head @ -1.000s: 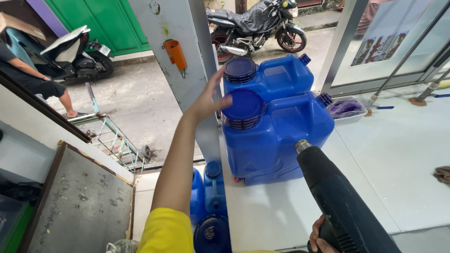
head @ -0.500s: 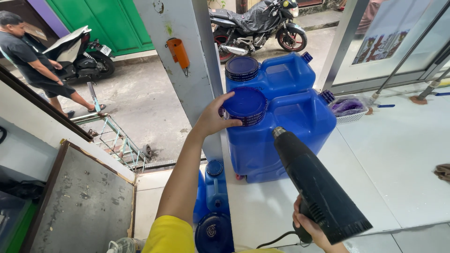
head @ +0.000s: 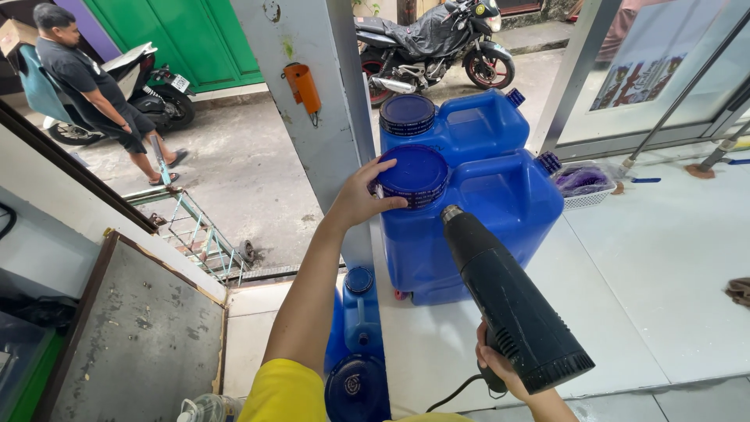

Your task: Sealing water jug caps with a heat gun and washing a water jug in a sink

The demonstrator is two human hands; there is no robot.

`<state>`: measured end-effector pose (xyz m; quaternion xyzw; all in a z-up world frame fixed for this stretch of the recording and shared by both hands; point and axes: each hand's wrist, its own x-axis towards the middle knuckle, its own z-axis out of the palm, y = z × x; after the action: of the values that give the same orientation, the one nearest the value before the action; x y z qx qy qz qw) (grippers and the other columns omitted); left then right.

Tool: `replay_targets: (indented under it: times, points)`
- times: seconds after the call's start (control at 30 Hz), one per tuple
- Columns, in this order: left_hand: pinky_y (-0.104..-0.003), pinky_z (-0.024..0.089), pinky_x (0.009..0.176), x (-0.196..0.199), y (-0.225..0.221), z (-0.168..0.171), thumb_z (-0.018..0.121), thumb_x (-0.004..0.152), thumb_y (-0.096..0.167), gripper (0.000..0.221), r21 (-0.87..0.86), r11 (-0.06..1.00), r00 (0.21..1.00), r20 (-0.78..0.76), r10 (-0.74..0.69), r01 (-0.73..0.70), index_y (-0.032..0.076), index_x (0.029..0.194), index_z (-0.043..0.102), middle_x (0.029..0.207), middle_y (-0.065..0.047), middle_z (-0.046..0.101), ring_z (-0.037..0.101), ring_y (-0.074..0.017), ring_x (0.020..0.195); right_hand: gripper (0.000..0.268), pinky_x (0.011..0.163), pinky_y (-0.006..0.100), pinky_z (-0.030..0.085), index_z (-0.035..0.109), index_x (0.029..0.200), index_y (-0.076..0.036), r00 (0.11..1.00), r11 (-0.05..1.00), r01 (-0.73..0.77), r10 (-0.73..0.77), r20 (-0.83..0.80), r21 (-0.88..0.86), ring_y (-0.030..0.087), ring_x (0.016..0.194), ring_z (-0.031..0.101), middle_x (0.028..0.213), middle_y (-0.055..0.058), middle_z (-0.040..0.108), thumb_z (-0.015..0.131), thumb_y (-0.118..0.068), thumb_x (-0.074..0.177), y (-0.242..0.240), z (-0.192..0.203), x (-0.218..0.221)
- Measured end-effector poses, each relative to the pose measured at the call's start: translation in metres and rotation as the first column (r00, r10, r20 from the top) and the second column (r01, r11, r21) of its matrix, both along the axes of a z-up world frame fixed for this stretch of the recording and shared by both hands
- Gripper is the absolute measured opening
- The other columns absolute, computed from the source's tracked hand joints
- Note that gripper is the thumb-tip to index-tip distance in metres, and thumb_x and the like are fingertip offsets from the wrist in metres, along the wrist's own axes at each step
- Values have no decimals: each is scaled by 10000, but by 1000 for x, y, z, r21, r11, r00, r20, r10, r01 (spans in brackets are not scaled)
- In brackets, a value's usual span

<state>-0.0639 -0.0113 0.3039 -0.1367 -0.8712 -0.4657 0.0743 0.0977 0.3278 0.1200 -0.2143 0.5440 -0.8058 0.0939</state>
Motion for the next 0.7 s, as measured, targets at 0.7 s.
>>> replay_targets:
  times: [0.7]
  points:
    - [-474,496,1071,34,59,-8,753,712,657,1004,40,916,913,-78,400,-398,128,1507,439,1601,-123,387,430,-332,1437,488,449,266,521,502,1319,-110,991,995,88,-92,-98,-39,129,484,549,887,79,615,731,-119,888,0,-64,-27]
